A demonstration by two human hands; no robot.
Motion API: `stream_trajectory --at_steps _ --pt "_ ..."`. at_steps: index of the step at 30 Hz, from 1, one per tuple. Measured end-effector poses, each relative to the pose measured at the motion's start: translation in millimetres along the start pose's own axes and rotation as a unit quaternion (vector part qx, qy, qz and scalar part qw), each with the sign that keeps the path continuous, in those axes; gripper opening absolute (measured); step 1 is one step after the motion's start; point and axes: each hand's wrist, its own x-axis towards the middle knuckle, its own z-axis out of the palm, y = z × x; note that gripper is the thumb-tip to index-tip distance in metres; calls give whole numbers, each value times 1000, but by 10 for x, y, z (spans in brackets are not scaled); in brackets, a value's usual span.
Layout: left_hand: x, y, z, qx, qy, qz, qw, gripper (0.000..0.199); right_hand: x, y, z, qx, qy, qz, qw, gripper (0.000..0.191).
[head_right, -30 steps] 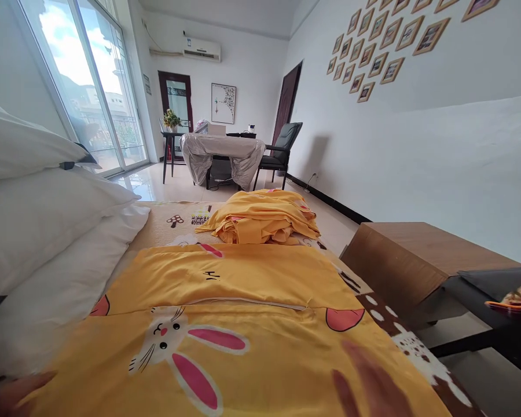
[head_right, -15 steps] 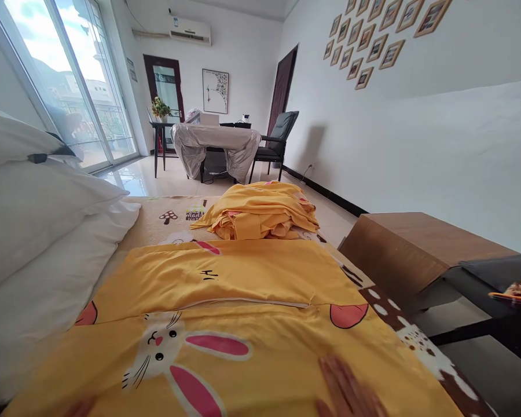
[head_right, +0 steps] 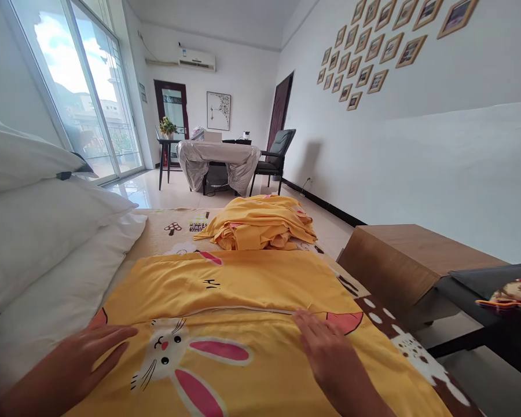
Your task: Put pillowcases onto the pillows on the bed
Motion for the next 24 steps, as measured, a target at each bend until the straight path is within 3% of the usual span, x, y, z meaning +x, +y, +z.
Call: stream_trajectory --at_steps 3,7,10,12,15,17,24 --pt "647 386 -41 61 -121 11 991 37 482 -488 0 10 -112 -8 994 35" --pt "1091 790 257 93 -117 50 987 28 854 -903 182 12 -158 -70 985 37" --pt "1219 983 518 93 -109 68 987 31 1022 -1066 433 23 -150 -125 981 50" --pt "1271 1043 611 98 -106 67 987 33 1118 -1130 565 22 -159 -126 979 46" --pt "1298 988 610 108 -115 65 985 37 1212 -1136 639 15 -175 -109 978 29" --pt "1262 854 547 113 -125 67 983 41 1218 -1054 624 12 -177 -100 979 29" --pt "863 163 274 67 -145 38 986 37 934 -346 446 22 -189 -59 980 39"
